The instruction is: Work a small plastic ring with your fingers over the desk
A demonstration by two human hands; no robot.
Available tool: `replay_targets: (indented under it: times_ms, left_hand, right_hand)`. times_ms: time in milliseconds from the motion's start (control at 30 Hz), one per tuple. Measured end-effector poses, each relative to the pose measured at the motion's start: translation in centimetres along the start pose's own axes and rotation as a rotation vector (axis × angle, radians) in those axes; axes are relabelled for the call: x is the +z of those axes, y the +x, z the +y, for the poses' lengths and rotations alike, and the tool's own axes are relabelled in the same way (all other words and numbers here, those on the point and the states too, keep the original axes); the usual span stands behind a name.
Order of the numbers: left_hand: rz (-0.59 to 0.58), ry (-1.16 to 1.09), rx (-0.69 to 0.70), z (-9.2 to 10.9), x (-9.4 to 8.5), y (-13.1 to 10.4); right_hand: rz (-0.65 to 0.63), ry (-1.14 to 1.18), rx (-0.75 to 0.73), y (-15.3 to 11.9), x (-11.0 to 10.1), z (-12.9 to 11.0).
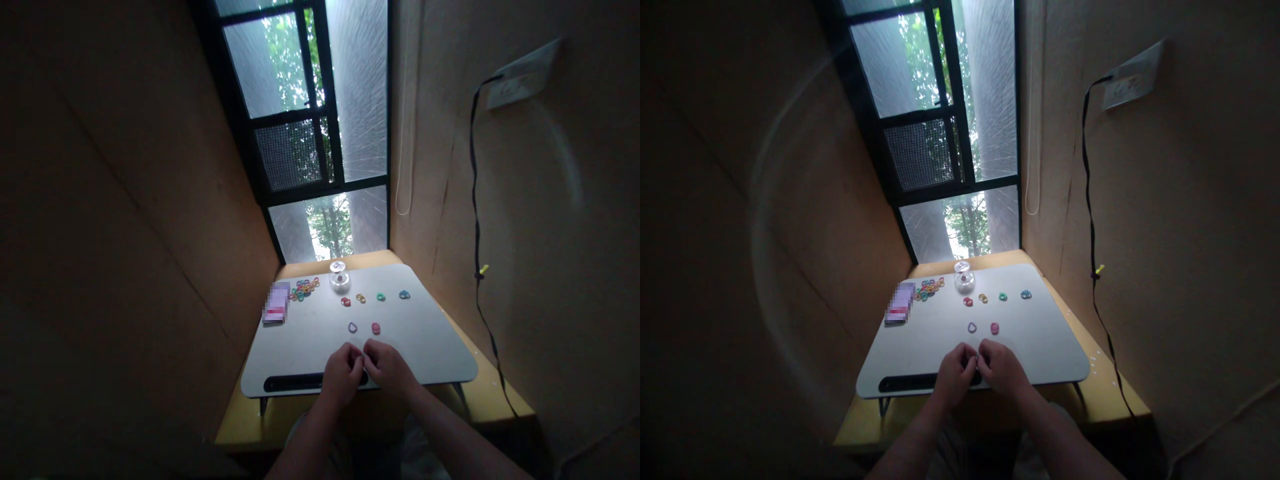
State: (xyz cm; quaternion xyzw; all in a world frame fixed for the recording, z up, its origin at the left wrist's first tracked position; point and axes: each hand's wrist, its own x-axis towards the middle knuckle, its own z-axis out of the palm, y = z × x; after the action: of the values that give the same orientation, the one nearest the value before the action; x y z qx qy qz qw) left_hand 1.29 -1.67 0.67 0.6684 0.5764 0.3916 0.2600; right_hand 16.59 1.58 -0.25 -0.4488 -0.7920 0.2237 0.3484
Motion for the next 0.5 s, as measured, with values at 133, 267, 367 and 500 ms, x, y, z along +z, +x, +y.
replay_targets:
  times_ms: [133, 267, 367, 500]
  left_hand:
    - [0.0, -0.007, 0.008, -0.01, 0.02, -0.06]
    - [0.003, -0.007, 0.011, 0.02, 0.06, -0.08]
    - [0.003, -0.01, 0.007, 0.05, 0.06, -0.08]
    - [0.001, -0.004, 0.004, 0.13, 0.0, -0.14]
  right_hand:
    - [0.001, -0.003, -0.004, 0.04, -0.02, -0.05]
    - [0.007, -0.016, -0.009, 0.05, -0.06, -0.07]
    - [-0.001, -0.008, -0.012, 0.0, -0.07, -0.07]
    - [0.003, -0.006, -0.017, -0.05, -0.06, -0.04]
